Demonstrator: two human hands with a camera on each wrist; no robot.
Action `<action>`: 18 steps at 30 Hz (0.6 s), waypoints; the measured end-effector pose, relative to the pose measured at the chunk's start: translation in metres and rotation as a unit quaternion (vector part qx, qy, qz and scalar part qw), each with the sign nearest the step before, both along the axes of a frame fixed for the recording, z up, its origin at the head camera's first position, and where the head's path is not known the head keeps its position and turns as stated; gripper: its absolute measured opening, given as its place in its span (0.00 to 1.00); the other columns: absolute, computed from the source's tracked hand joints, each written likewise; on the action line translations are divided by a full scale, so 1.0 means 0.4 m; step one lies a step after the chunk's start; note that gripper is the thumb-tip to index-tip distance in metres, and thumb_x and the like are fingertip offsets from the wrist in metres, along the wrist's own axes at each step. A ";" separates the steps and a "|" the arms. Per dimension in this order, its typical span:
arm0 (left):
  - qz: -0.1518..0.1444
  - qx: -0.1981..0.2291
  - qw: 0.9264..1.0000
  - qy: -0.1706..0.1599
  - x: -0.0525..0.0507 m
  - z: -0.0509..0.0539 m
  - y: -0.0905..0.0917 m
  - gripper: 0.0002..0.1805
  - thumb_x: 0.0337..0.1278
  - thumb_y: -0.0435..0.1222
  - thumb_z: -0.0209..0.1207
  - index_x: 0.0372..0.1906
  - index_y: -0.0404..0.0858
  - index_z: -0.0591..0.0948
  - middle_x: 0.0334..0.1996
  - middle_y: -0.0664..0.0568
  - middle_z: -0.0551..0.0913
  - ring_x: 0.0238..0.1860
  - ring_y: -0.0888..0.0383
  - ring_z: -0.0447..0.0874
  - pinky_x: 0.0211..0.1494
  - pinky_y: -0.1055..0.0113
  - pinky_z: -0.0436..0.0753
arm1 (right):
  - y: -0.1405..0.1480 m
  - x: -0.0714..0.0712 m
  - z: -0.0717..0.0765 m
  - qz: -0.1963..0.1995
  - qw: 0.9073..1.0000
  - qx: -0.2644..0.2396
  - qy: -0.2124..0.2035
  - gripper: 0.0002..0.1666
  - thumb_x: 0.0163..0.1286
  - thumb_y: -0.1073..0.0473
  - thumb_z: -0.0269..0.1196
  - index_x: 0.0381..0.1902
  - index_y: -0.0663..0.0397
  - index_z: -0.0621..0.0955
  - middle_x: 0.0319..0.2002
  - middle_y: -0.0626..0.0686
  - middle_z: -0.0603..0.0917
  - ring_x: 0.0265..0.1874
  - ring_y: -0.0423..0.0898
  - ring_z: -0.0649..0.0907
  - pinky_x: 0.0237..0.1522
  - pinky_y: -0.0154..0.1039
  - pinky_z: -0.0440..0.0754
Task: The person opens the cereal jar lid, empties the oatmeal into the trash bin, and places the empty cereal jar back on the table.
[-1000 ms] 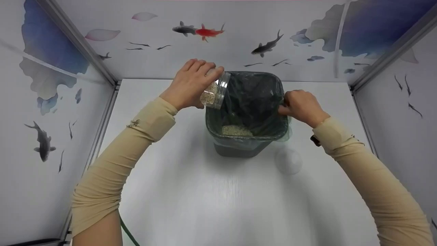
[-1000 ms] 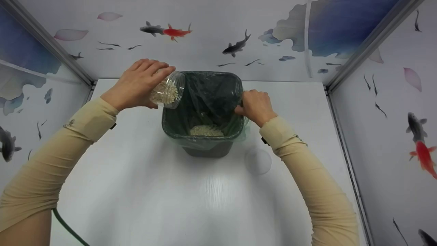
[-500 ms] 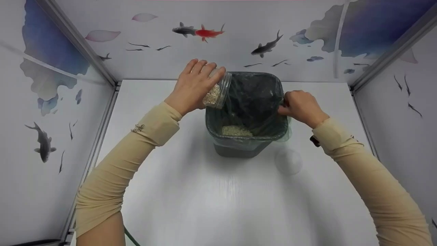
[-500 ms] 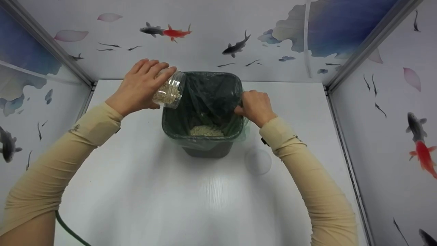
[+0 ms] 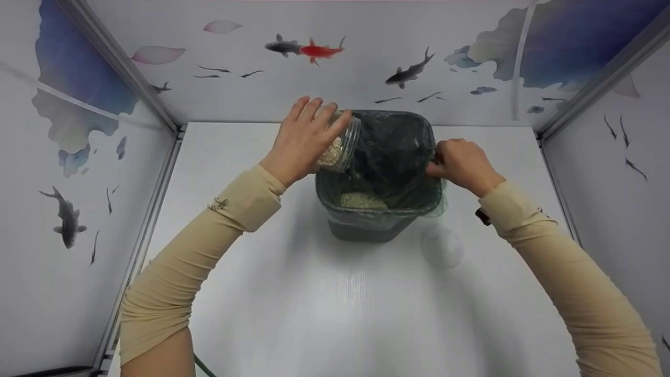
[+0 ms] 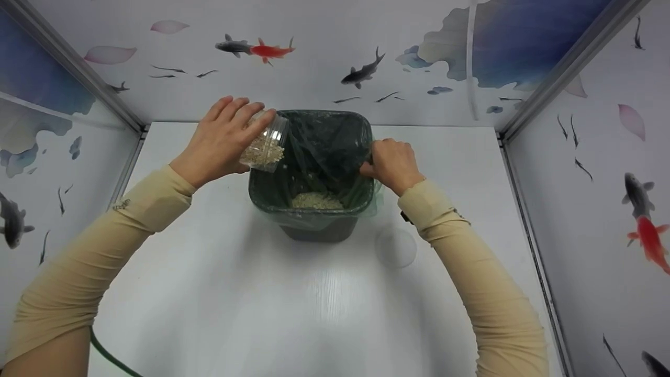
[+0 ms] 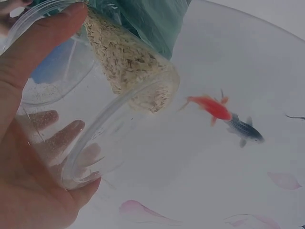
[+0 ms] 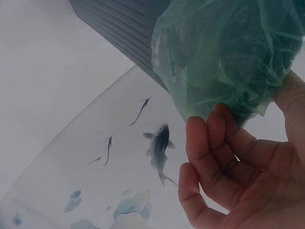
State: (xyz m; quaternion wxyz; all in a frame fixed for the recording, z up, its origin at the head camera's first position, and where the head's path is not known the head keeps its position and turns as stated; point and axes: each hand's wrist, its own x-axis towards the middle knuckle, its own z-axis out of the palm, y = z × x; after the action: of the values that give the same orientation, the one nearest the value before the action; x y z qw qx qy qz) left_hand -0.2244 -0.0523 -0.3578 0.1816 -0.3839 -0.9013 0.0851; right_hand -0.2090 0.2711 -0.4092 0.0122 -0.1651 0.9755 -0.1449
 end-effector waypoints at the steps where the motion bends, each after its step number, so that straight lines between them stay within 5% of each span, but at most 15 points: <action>1: -0.002 0.001 1.000 0.002 0.001 -0.001 0.000 0.53 0.30 0.45 0.80 0.68 0.40 0.65 0.60 0.40 0.71 0.63 0.41 0.67 0.69 0.50 0.60 | 0.000 -0.001 -0.001 -0.001 1.000 0.002 0.000 0.14 0.57 0.60 0.62 0.18 0.57 0.70 0.17 0.51 0.68 0.17 0.49 0.69 0.20 0.43 0.64; 18: 0.016 -0.001 1.000 0.026 0.009 -0.012 0.021 0.43 0.44 0.37 0.73 0.68 0.42 0.66 0.61 0.41 0.70 0.63 0.42 0.66 0.69 0.51 0.59 | 0.003 0.001 0.003 0.005 1.000 0.000 -0.008 0.13 0.58 0.60 0.60 0.18 0.57 0.70 0.17 0.51 0.68 0.17 0.49 0.69 0.20 0.43 0.64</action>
State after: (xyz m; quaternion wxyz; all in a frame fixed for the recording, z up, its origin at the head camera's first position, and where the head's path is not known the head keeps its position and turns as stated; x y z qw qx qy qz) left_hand -0.2206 -0.0440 -0.3625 0.2036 -0.3672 -0.9022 0.0985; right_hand -0.2086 0.2724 -0.4080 0.0209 -0.1692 0.9744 -0.1462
